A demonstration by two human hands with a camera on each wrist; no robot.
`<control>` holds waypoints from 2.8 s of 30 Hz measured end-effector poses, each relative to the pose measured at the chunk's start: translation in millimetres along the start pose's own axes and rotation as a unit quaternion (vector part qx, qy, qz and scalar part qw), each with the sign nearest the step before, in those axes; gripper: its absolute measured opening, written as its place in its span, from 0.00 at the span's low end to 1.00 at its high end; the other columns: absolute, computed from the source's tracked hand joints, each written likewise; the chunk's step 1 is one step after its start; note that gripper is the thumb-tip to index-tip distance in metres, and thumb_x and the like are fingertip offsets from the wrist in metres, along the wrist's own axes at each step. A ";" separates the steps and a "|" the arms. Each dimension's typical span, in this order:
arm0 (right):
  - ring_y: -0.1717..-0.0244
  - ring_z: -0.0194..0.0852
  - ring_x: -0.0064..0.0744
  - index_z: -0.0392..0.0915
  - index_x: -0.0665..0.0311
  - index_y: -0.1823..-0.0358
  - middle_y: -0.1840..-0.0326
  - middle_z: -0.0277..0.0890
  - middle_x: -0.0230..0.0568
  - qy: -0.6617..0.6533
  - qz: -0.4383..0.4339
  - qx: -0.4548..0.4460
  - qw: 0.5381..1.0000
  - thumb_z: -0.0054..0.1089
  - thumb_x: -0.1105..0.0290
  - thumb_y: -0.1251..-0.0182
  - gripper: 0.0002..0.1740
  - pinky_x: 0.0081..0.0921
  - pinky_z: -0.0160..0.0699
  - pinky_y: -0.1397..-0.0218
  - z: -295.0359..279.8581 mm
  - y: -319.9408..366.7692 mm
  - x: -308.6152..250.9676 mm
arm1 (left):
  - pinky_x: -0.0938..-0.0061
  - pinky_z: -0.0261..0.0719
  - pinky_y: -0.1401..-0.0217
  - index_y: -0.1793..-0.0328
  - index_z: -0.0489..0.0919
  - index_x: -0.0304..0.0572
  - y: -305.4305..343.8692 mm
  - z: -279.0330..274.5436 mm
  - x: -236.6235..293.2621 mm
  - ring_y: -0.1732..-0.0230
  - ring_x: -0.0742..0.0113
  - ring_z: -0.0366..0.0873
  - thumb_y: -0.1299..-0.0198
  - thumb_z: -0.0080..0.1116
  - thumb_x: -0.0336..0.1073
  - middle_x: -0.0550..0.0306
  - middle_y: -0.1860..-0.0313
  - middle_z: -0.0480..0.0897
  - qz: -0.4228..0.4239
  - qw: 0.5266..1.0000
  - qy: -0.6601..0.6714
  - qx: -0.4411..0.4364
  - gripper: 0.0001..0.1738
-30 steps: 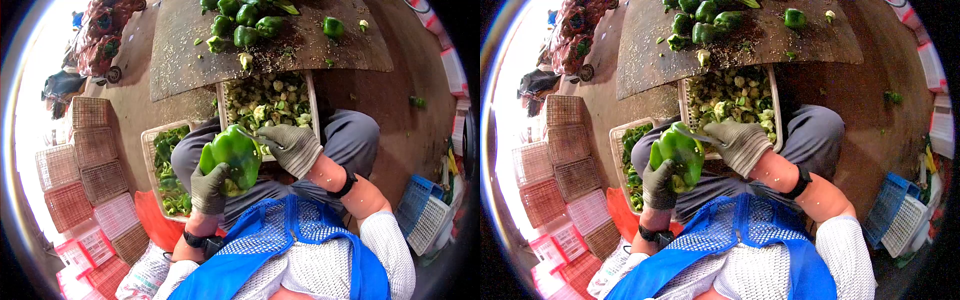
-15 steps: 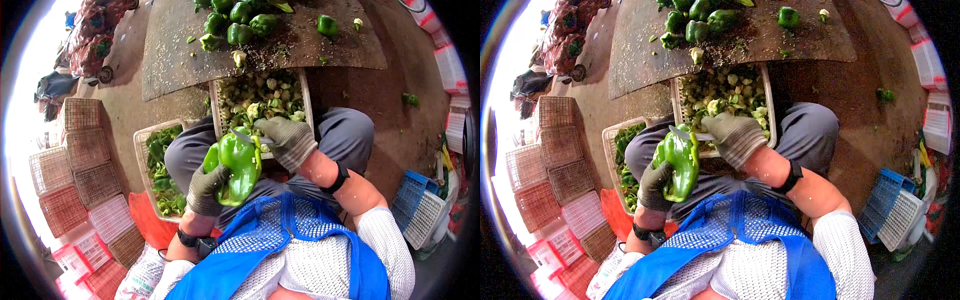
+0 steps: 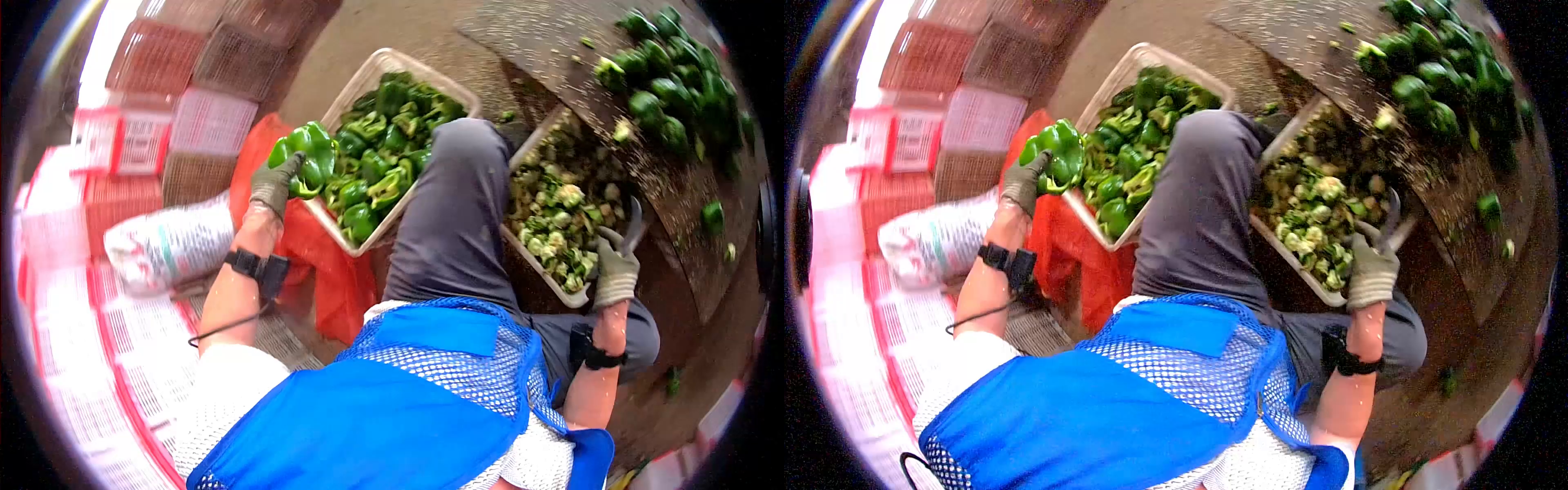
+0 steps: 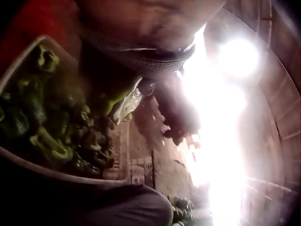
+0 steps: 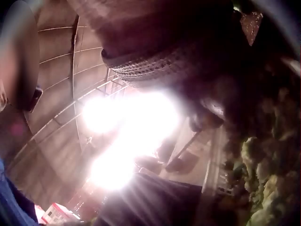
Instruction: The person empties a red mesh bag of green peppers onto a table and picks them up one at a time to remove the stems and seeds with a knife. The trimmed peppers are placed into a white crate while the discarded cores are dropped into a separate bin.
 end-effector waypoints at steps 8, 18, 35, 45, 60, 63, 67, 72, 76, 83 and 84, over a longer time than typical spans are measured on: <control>0.87 0.66 0.22 0.79 0.66 0.44 0.65 0.84 0.42 -0.108 0.113 -0.061 0.986 0.57 0.70 0.29 0.15 0.23 0.64 0.85 10.4 25.0 -39.9 | 0.57 0.80 0.38 0.30 0.71 0.47 0.4 -44.6 -173.1 0.39 0.56 0.78 0.39 0.65 0.54 0.54 0.36 0.79 -0.154 0.914 0.376 0.007 0.35; 0.87 0.63 0.22 0.74 0.66 0.39 0.61 0.82 0.44 -0.088 0.115 -0.083 0.986 0.56 0.67 0.29 0.20 0.23 0.64 0.85 20.1 33.1 -52.9 | 0.49 0.69 0.35 0.36 0.76 0.39 7.8 -21.0 -147.3 0.35 0.34 0.71 0.39 0.49 0.73 0.32 0.38 0.75 0.099 0.838 -0.533 0.052 0.44; 0.83 0.66 0.14 0.82 0.65 0.47 0.71 0.82 0.31 0.047 0.017 -0.034 0.998 0.57 0.69 0.29 0.14 0.16 0.65 0.80 112.5 33.6 -205.7 | 0.42 0.38 0.19 0.18 0.59 0.55 -32.1 76.1 -162.7 0.17 0.41 0.41 0.29 0.42 0.61 0.50 0.15 0.45 -0.046 0.802 -0.586 -0.108 0.37; 0.67 0.77 0.16 0.85 0.61 0.49 0.67 0.84 0.32 -0.109 0.061 -0.025 0.992 0.61 0.71 0.33 0.13 0.18 0.77 0.66 29.2 49.7 -165.8 | 0.50 0.49 0.20 0.25 0.70 0.52 -25.3 85.3 -187.1 0.21 0.47 0.53 0.31 0.44 0.60 0.47 0.18 0.55 0.117 0.720 -0.684 -0.009 0.34; 0.69 0.79 0.22 0.85 0.64 0.51 0.66 0.85 0.35 -0.262 0.115 -0.040 0.957 0.61 0.69 0.35 0.14 0.25 0.82 0.65 -53.1 1.6 -81.3 | 0.55 0.69 0.30 0.35 0.74 0.36 -13.9 431.6 222.1 0.34 0.42 0.72 0.54 0.78 0.36 0.40 0.38 0.77 0.697 0.595 -0.286 -0.280 0.38; 0.67 0.79 0.21 0.85 0.64 0.51 0.64 0.83 0.34 -0.240 0.110 -0.032 0.964 0.61 0.66 0.33 0.14 0.23 0.81 0.62 -69.1 3.8 -87.5 | 0.55 0.62 0.24 0.32 0.73 0.40 66.7 575.9 278.7 0.26 0.40 0.62 0.49 0.74 0.41 0.42 0.31 0.72 0.758 0.447 -0.347 -0.323 0.38; 0.59 0.83 0.26 0.84 0.61 0.47 0.60 0.86 0.42 -0.228 0.078 -0.015 0.970 0.60 0.65 0.33 0.16 0.25 0.81 0.51 -86.0 1.4 -69.2 | 0.51 0.44 0.16 0.25 0.68 0.55 127.9 734.7 292.9 0.19 0.45 0.51 0.38 0.57 0.40 0.53 0.20 0.60 0.880 0.158 -0.415 -0.168 0.33; 0.58 0.82 0.30 0.82 0.63 0.49 0.58 0.85 0.40 -0.251 0.114 -0.052 0.960 0.58 0.61 0.32 0.17 0.28 0.79 0.49 -87.8 -4.8 -51.7 | 0.52 0.61 0.25 0.25 0.66 0.57 126.3 875.3 283.0 0.25 0.47 0.61 0.36 0.49 0.36 0.52 0.26 0.66 0.865 0.114 -0.452 -0.188 0.30; 0.61 0.80 0.31 0.81 0.63 0.49 0.63 0.82 0.37 -0.453 0.256 -0.116 0.846 0.55 0.63 0.30 0.15 0.31 0.80 0.48 -87.1 -4.4 -43.5 | 0.59 0.80 0.44 0.35 0.74 0.50 128.8 907.0 282.0 0.44 0.47 0.79 0.36 0.53 0.34 0.47 0.42 0.78 0.781 0.172 -0.531 -0.279 0.22; 0.58 0.81 0.36 0.81 0.64 0.48 0.55 0.83 0.49 -0.244 0.027 -0.043 0.968 0.60 0.64 0.32 0.16 0.31 0.81 0.48 -97.6 8.5 -52.4 | 0.67 0.81 0.48 0.45 0.79 0.42 150.7 771.0 260.2 0.53 0.65 0.83 0.52 0.77 0.41 0.54 0.54 0.84 0.549 0.603 -0.171 -0.553 0.29; 0.56 0.81 0.37 0.81 0.63 0.47 0.53 0.83 0.48 -0.237 0.013 -0.032 0.971 0.60 0.64 0.32 0.16 0.32 0.80 0.47 -98.6 11.2 -51.4 | 0.68 0.80 0.48 0.46 0.79 0.42 156.4 735.4 246.7 0.54 0.67 0.81 0.54 0.77 0.41 0.55 0.54 0.84 0.449 0.649 -0.168 -0.590 0.28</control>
Point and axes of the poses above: each hand's wrist, its own y-axis away from the middle knuckle, its own z-axis out of the palm, x = y × z, the point moved 3 cm from there along -y, towards the middle knuckle
